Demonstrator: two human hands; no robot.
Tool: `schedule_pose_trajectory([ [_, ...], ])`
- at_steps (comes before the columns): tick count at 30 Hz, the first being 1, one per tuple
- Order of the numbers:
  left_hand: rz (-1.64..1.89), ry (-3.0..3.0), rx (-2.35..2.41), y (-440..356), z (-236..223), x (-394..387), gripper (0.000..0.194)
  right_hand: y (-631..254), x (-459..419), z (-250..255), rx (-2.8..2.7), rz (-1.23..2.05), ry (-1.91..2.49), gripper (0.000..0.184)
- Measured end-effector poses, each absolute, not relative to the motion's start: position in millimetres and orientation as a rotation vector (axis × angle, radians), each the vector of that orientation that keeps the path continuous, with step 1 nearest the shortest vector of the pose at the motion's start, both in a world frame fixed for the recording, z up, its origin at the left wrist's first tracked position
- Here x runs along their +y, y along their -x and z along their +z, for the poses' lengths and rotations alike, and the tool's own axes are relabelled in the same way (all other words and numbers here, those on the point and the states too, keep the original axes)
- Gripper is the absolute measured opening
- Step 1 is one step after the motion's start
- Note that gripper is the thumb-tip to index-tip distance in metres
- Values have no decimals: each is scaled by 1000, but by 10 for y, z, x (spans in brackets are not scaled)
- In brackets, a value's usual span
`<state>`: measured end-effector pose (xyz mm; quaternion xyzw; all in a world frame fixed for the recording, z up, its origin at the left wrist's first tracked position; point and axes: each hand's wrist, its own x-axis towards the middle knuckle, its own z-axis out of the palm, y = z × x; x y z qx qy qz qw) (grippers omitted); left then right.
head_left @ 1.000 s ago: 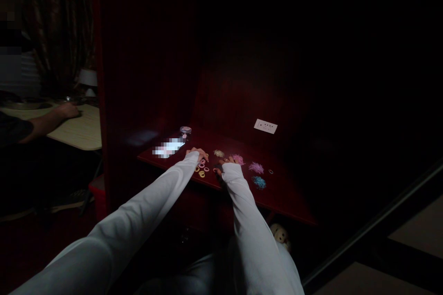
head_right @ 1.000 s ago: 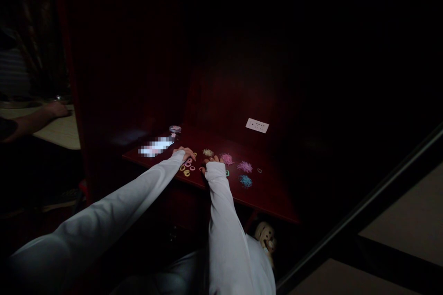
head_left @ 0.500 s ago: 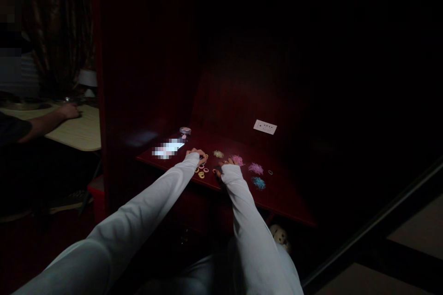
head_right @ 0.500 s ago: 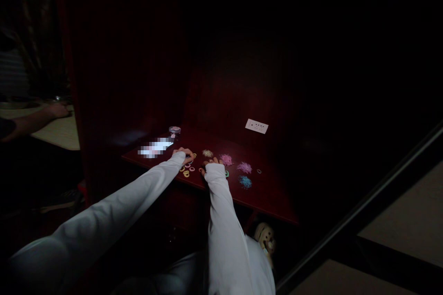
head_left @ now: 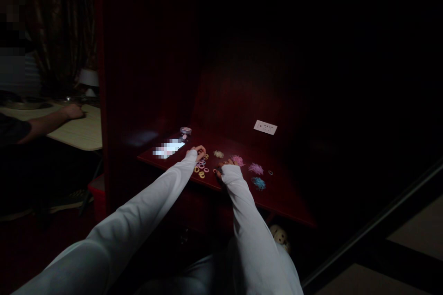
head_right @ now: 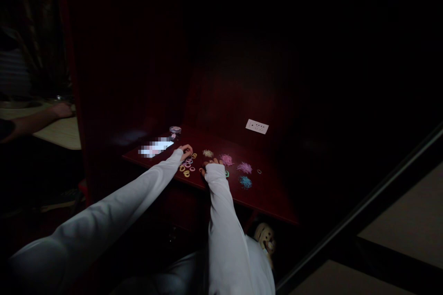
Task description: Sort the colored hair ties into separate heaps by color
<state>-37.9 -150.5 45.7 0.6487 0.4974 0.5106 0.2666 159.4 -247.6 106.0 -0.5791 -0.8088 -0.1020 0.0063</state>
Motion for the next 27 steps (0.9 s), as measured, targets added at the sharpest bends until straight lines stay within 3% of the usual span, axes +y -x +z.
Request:
schedule_pose_trajectory([
  [5,1266,-1760,1096,319,483,-1476,20,-1596,-2470,1075,-2545,-304,1773,41],
  [10,1259,-1790,1088,324,479,-1475,27,-1588,-2418,1037,-2567,-286,1664,59],
  [18,1199,-1790,1073,342,517,-1517,19,-1598,-2359,965,-2609,-293,1632,59],
  [27,1171,-1671,1008,288,450,-1483,33,-1592,-2362,970,-2630,-315,1622,59],
])
